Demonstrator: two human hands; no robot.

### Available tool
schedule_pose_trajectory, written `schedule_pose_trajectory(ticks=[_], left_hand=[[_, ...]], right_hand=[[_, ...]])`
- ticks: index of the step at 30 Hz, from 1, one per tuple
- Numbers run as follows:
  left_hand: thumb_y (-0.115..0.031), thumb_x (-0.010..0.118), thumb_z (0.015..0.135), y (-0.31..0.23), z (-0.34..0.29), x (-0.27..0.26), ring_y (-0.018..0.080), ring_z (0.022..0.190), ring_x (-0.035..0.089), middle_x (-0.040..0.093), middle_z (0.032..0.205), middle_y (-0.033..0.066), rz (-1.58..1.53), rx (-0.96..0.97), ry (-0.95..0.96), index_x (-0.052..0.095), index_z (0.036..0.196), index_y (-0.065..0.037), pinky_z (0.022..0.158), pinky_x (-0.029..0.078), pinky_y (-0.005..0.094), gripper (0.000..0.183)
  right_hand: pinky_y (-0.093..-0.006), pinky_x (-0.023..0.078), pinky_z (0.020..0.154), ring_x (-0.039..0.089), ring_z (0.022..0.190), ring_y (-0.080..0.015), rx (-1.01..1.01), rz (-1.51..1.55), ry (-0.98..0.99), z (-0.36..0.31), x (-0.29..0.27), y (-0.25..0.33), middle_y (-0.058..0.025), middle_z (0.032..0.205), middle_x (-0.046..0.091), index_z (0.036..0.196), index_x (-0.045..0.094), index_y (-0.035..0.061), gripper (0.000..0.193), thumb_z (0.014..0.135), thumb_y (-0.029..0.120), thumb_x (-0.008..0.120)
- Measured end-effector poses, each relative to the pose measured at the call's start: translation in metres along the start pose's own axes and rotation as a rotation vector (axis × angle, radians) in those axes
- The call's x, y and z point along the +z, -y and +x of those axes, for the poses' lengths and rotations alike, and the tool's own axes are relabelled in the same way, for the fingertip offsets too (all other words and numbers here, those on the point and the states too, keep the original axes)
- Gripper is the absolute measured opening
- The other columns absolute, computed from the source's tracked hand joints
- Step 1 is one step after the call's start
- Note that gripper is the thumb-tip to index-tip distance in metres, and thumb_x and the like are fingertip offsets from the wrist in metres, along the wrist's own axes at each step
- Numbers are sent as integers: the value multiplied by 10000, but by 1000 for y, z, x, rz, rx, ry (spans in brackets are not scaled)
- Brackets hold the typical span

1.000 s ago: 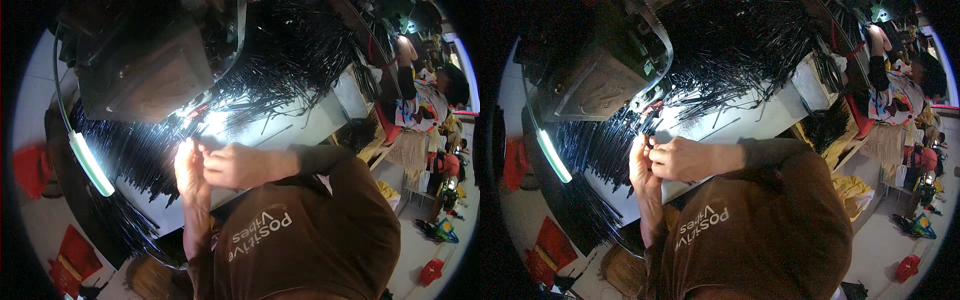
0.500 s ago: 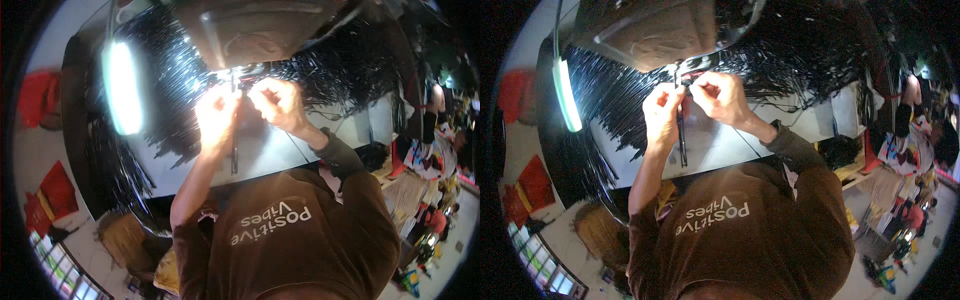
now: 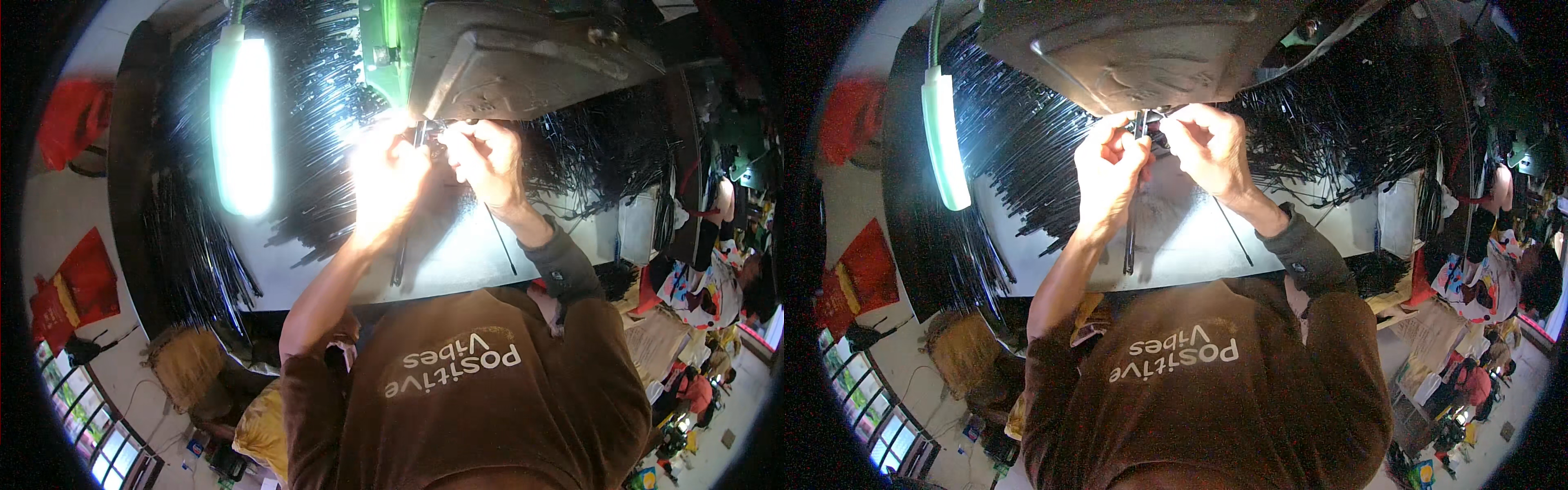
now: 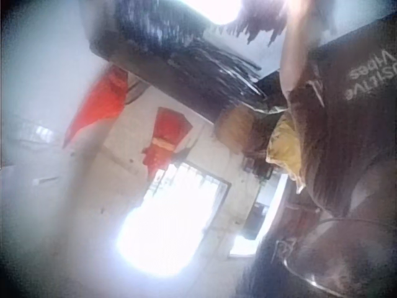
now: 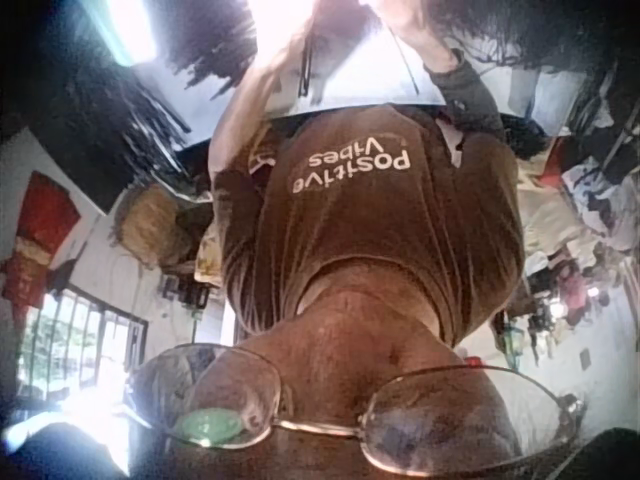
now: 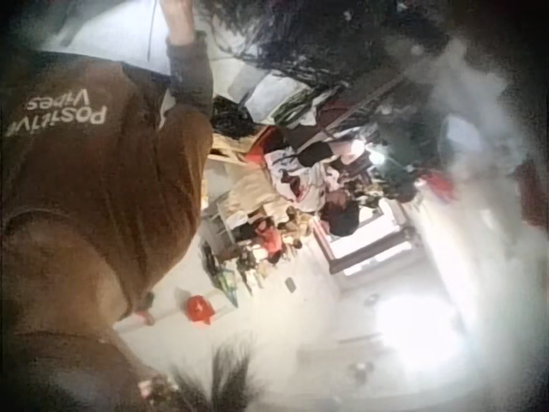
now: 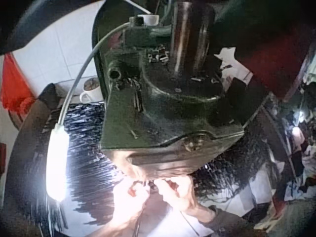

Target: The person assembles umbrella ribs by feeding thin metal rods into a tabletop machine to attach small metal components to the tips.

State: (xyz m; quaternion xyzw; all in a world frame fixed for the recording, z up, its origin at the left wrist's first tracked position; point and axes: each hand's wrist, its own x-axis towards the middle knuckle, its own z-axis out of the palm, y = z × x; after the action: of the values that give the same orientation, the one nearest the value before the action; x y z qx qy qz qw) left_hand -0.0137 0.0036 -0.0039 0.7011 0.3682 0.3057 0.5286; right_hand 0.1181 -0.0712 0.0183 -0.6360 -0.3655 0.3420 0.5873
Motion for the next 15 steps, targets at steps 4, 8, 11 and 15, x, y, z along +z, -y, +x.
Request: schedule_pose_trajectory(ticks=[4, 8, 11, 15], left_hand=[[-17, 606, 821, -4, -1, 1, 88, 486, 519, 590, 664, 59, -186, -81, 18, 498, 1139, 12, 440, 414, 203, 337], [-17, 605, 821, -6, -3, 2, 83, 491, 517, 589, 668, 59, -238, -80, 17, 474, 1149, 29, 441, 415, 200, 357], [-16, 609, 819, -9, 1, 7, 67, 484, 501, 575, 639, 37, -161, 29, -39, 533, 1030, 34, 436, 402, 196, 230], [-57, 623, 821, -5, 10, 11, 40, 454, 458, 521, 546, -11, -162, -11, -21, 549, 644, -22, 419, 347, 187, 194]], right_hand=[[-194, 403, 436, 512, 525, -30, 12, 23, 7, -1, 3, -2, 9, 626, 585, 814, 629, -6, 112, 852, 98, 620], [-191, 401, 434, 509, 523, -30, 15, -1, 27, 0, 3, -2, 12, 627, 582, 806, 627, -2, 118, 855, 105, 621], [-185, 392, 431, 500, 516, -30, 79, 72, 5, -1, 3, -1, 9, 627, 579, 825, 641, 2, 114, 854, 111, 625], [-178, 380, 434, 491, 503, -32, 89, 197, -60, 3, -1, -6, 3, 624, 575, 871, 669, -1, 126, 847, 117, 633]])
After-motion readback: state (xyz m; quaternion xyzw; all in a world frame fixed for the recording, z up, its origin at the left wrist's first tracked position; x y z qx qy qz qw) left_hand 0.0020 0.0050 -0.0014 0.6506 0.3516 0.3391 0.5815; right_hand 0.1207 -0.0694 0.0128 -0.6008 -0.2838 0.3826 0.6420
